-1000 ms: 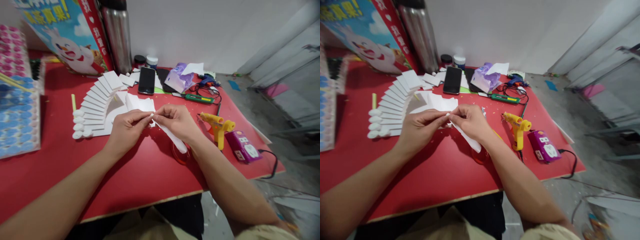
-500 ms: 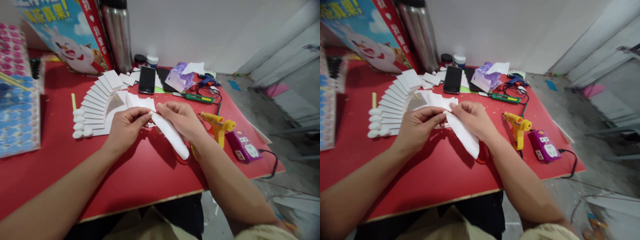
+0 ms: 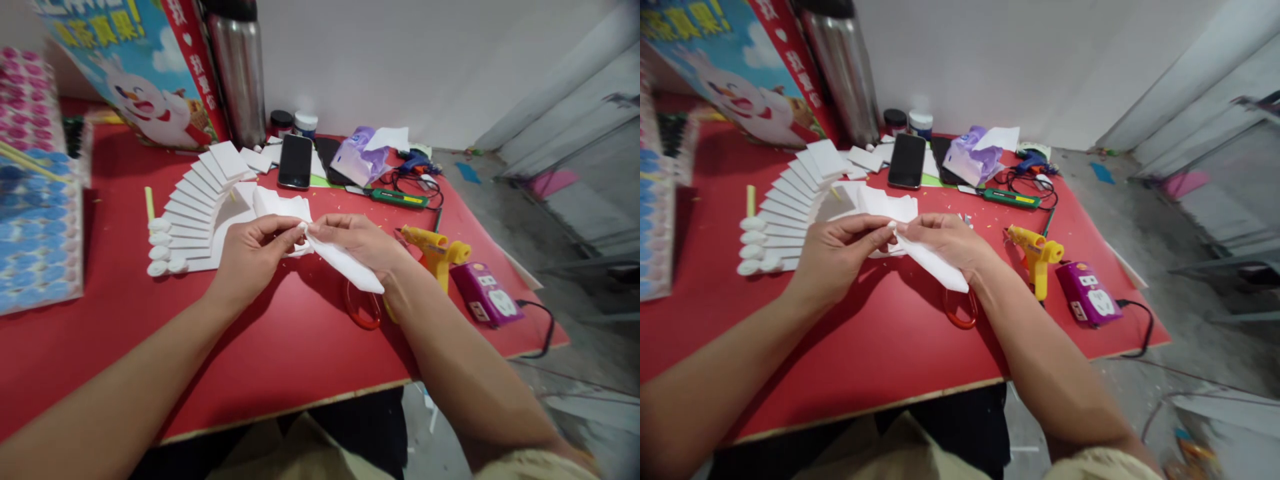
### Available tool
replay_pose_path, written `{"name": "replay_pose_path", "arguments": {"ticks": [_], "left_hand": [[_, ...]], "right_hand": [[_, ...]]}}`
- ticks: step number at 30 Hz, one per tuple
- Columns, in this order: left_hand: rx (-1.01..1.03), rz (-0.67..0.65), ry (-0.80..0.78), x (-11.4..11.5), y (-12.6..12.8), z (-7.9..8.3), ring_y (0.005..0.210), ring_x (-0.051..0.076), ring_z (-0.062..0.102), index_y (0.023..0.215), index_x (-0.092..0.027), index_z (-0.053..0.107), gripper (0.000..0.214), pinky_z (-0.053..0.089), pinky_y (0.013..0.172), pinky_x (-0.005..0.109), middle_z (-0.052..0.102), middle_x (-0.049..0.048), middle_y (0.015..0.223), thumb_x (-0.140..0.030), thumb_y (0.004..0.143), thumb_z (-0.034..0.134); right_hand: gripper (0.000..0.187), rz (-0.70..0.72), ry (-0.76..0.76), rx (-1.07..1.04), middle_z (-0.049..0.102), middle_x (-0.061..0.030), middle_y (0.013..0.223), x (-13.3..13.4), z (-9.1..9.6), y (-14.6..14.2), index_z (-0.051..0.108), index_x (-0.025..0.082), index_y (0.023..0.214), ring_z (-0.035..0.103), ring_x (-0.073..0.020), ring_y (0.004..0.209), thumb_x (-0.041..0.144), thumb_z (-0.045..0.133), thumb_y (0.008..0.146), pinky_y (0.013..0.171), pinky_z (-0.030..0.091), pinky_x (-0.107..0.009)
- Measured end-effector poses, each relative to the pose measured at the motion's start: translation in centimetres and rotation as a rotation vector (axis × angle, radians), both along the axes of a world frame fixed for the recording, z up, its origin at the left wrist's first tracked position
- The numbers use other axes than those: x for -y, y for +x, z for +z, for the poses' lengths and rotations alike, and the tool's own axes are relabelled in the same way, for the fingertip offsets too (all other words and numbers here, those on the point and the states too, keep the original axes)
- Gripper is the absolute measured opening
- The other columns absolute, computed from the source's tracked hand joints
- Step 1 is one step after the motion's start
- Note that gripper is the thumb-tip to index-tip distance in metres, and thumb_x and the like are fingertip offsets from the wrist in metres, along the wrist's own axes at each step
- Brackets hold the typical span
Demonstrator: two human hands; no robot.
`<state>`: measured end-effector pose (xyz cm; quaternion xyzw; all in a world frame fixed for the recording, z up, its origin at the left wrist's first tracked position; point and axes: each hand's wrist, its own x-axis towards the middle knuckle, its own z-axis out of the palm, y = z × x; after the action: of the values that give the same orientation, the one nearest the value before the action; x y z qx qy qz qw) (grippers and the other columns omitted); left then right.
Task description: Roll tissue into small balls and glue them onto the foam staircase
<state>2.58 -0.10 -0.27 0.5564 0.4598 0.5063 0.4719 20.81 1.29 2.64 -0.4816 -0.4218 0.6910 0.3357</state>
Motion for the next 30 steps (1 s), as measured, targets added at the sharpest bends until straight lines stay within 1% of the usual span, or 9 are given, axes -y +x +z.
{"name": "replay_pose_path", "arguments": {"ticks": [6,8,11,14,18,21,24,27,30], "left_hand": [[0.068,0.03,-0.068,0.4,0.4,-0.3,0.068,0.016,0.067,0.093,-0.02,0.084,0.021,0.057,0.064,0.027,0.078,0.0043,0.079,-0.037,0.08,0.083],[0.096,0.053,-0.1,0.5,0.5,-0.3,0.067,0.016,0.066,0.093,-0.02,0.084,0.024,0.057,0.062,0.027,0.078,0.0052,0.08,-0.039,0.078,0.085],[0.103,0.066,-0.103,0.5,0.5,-0.4,0.069,0.017,0.068,0.096,-0.021,0.084,0.025,0.058,0.063,0.028,0.079,0.005,0.081,-0.039,0.078,0.085],[0.032,0.078,-0.024,0.6,0.4,-0.5,0.073,0.018,0.07,0.098,-0.022,0.084,0.022,0.059,0.068,0.03,0.079,0.0042,0.083,-0.038,0.084,0.08],[-0.198,0.169,0.237,0.9,0.4,-0.5,0.084,0.02,0.073,0.096,-0.025,0.083,0.017,0.059,0.077,0.032,0.08,0.0031,0.092,-0.036,0.09,0.072],[-0.366,0.192,0.467,0.9,0.2,-0.6,0.092,0.021,0.074,0.101,-0.026,0.083,0.018,0.058,0.085,0.034,0.081,0.0036,0.097,-0.03,0.094,0.067],[-0.47,0.168,0.598,0.8,0.0,-0.8,0.095,0.022,0.074,0.111,-0.024,0.081,0.023,0.057,0.088,0.035,0.081,0.0062,0.102,-0.024,0.096,0.062],[-0.445,0.128,0.621,0.8,0.0,-0.8,0.1,0.022,0.073,0.115,-0.024,0.08,0.025,0.056,0.092,0.036,0.081,0.0067,0.106,-0.022,0.096,0.063],[-0.285,0.083,0.449,0.6,0.1,-0.4,0.094,0.021,0.074,0.105,-0.026,0.083,0.019,0.059,0.088,0.034,0.081,0.0037,0.102,-0.026,0.094,0.067]], "right_hand": [[0.032,-0.061,0.394,0.242,0.068,-0.0008,0.069,0.5,-0.2,-0.5,0.069,0.015,0.073,0.056,-0.0111,0.063,0.039,0.089,0.069,0.058,0.041,-0.024],[0.028,-0.093,0.447,0.298,0.07,-0.0019,0.072,0.8,-0.3,-0.9,0.069,0.016,0.075,0.057,-0.0123,0.065,0.04,0.084,0.074,0.058,0.042,-0.024],[0.024,-0.139,0.419,0.295,0.07,-0.0016,0.072,1.0,-0.5,-1.3,0.07,0.016,0.077,0.057,-0.0121,0.063,0.038,0.08,0.077,0.056,0.041,-0.024],[0.019,-0.194,0.438,0.34,0.068,-0.0011,0.07,1.2,-0.8,-1.7,0.068,0.017,0.074,0.057,-0.0122,0.062,0.033,0.077,0.077,0.056,0.041,-0.025],[0.015,-0.256,0.488,0.317,0.067,-0.0003,0.069,1.7,-0.7,-2.3,0.067,0.017,0.072,0.057,-0.0123,0.064,0.028,0.075,0.077,0.058,0.042,-0.025],[0.016,-0.258,0.432,0.188,0.07,-0.0017,0.074,2.1,-0.3,-2.6,0.07,0.017,0.076,0.06,-0.013,0.067,0.03,0.079,0.076,0.061,0.046,-0.026],[0.02,-0.277,0.382,0.131,0.072,-0.0024,0.075,2.3,-0.1,-2.6,0.071,0.017,0.076,0.061,-0.0132,0.067,0.033,0.083,0.074,0.061,0.046,-0.026],[0.02,-0.301,0.382,0.17,0.07,-0.0012,0.071,2.1,-0.1,-2.3,0.071,0.018,0.076,0.059,-0.0124,0.062,0.033,0.083,0.073,0.056,0.044,-0.025],[0.018,-0.266,0.414,0.222,0.07,-0.0012,0.071,1.7,-0.1,-1.8,0.07,0.018,0.076,0.059,-0.0131,0.062,0.032,0.081,0.074,0.056,0.044,-0.025]]}}
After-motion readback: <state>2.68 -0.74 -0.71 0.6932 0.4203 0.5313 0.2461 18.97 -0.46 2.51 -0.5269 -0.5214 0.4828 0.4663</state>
